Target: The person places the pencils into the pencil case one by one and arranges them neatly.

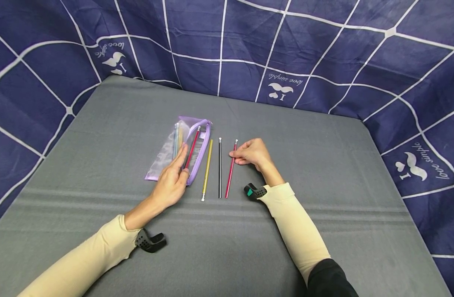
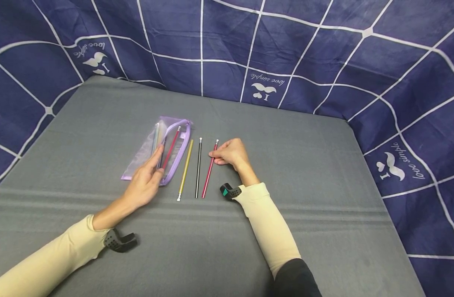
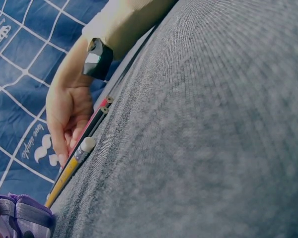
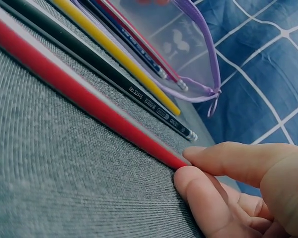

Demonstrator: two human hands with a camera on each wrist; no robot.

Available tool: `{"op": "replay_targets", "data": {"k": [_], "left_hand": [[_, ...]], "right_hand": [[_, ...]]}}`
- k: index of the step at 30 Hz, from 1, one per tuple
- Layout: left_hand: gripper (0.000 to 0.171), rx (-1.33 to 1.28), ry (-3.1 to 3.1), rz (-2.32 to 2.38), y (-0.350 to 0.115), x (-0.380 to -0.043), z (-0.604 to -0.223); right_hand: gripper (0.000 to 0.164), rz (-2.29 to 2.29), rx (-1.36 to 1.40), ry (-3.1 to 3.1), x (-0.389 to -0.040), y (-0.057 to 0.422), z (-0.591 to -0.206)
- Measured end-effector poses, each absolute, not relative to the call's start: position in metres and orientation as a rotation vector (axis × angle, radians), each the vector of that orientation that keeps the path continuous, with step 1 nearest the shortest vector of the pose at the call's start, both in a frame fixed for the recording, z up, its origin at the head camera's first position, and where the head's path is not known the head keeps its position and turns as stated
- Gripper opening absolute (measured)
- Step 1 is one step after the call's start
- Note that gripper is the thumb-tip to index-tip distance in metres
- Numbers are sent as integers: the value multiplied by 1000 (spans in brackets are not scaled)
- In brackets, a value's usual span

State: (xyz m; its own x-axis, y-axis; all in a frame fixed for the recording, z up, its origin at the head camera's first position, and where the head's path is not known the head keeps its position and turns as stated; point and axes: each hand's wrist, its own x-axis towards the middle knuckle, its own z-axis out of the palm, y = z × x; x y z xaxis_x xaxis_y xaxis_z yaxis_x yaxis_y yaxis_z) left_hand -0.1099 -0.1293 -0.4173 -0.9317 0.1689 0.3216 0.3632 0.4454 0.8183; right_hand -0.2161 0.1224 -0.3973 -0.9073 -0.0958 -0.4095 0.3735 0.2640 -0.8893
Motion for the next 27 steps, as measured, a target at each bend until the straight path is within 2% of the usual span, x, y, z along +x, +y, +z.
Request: {"op": "replay_targets", "data": {"k": [27], "left_hand": [[65, -464, -2503, -1478, -129, -109, -417]], "right_hand": [[10, -1765, 238, 2021, -220, 127, -399]]}}
